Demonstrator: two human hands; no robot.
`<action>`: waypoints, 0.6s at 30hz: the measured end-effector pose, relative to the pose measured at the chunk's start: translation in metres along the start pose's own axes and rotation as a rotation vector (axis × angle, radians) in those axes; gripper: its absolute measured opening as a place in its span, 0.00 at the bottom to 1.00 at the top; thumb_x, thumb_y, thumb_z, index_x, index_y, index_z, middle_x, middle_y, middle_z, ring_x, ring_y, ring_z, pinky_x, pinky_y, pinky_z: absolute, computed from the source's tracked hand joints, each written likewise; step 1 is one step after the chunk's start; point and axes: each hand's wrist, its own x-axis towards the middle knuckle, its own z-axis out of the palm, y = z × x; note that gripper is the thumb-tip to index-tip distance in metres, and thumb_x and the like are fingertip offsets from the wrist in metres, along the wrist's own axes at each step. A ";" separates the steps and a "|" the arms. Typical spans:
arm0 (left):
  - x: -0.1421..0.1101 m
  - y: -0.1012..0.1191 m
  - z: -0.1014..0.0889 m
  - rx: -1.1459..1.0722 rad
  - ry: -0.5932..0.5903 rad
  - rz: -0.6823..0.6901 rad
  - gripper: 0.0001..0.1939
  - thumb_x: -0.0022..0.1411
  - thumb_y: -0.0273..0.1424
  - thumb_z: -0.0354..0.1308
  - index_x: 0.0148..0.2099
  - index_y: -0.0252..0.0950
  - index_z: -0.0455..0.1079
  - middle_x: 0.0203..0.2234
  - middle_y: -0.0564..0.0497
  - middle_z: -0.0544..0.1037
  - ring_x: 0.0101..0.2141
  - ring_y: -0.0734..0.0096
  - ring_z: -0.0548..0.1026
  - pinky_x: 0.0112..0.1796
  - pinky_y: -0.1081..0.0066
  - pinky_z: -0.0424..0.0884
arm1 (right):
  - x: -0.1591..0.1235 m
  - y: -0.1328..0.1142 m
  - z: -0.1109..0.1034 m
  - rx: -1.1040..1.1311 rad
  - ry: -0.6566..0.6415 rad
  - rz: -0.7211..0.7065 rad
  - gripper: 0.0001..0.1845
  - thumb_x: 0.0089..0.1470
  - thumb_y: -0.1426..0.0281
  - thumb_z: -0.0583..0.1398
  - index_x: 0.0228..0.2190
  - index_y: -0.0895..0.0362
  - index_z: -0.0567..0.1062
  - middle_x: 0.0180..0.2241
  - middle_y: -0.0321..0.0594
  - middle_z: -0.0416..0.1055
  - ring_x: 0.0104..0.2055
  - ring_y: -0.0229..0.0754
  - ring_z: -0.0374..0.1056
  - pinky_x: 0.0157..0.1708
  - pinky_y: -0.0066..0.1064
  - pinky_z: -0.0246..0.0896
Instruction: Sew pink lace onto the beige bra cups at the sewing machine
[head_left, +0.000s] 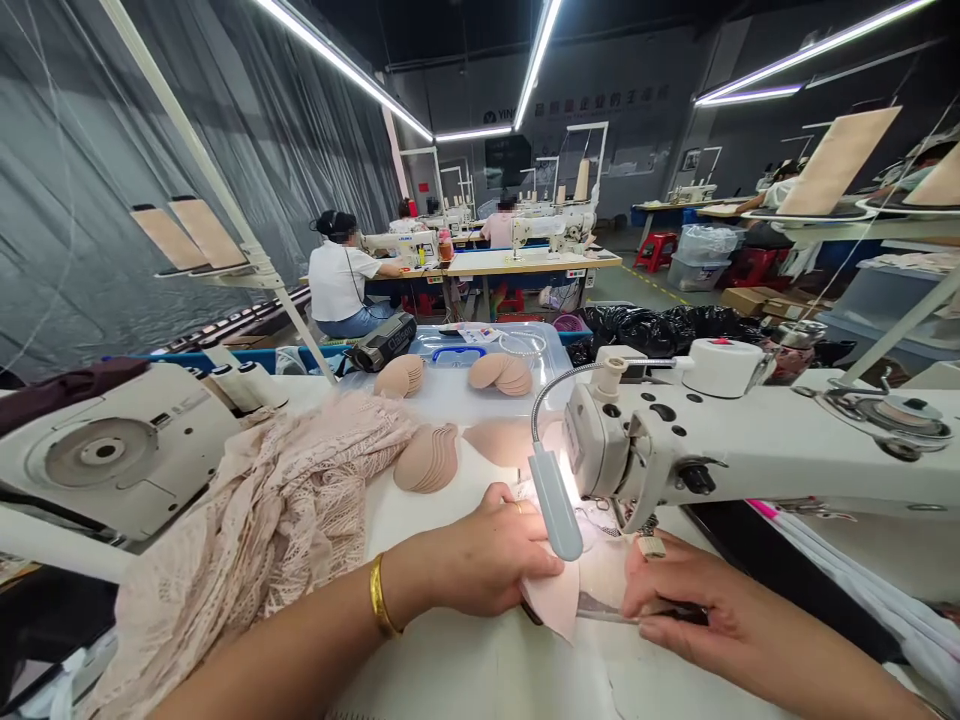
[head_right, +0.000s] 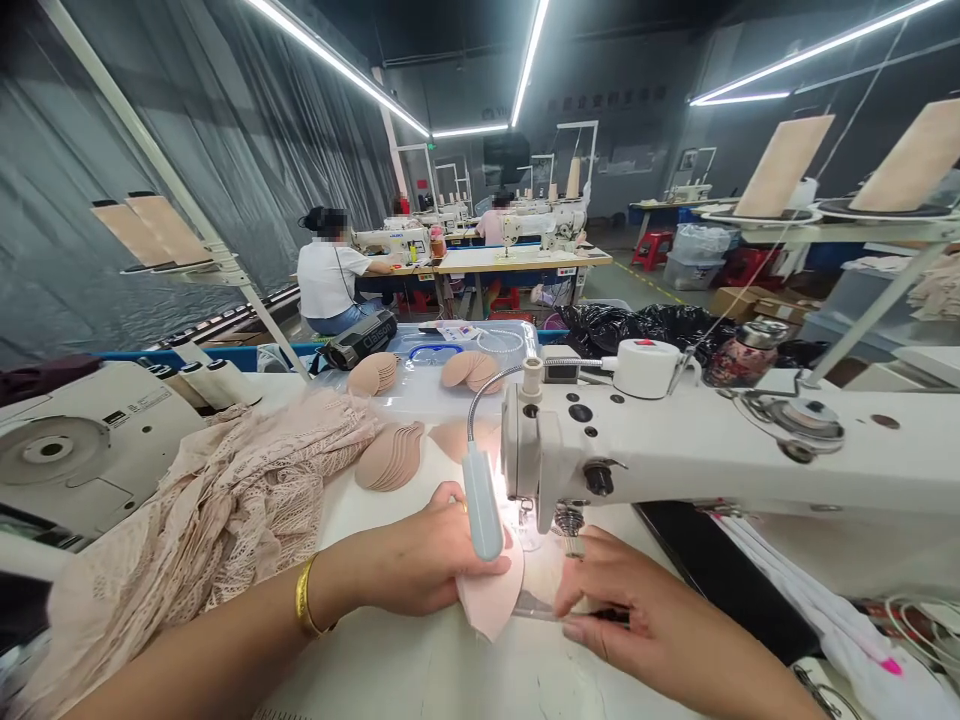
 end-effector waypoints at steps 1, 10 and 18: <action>0.001 0.000 0.003 0.013 0.014 0.007 0.09 0.62 0.19 0.59 0.39 0.38 0.66 0.43 0.53 0.80 0.41 0.64 0.73 0.43 0.59 0.53 | 0.003 -0.002 0.003 0.036 0.049 -0.018 0.12 0.72 0.60 0.60 0.37 0.44 0.82 0.35 0.34 0.77 0.41 0.45 0.76 0.42 0.32 0.76; 0.008 -0.012 0.014 0.068 0.127 0.040 0.14 0.57 0.14 0.57 0.38 0.39 0.71 0.40 0.57 0.81 0.41 0.64 0.74 0.49 0.56 0.51 | 0.018 0.022 0.049 -0.512 0.282 -0.031 0.18 0.71 0.66 0.56 0.55 0.44 0.80 0.52 0.41 0.82 0.48 0.55 0.78 0.46 0.47 0.78; 0.014 -0.022 0.014 0.031 0.170 0.049 0.13 0.56 0.17 0.60 0.40 0.40 0.73 0.43 0.57 0.84 0.46 0.59 0.77 0.50 0.57 0.54 | 0.014 0.039 0.054 -0.634 0.340 0.005 0.18 0.72 0.62 0.54 0.41 0.46 0.85 0.39 0.42 0.83 0.40 0.54 0.74 0.41 0.45 0.74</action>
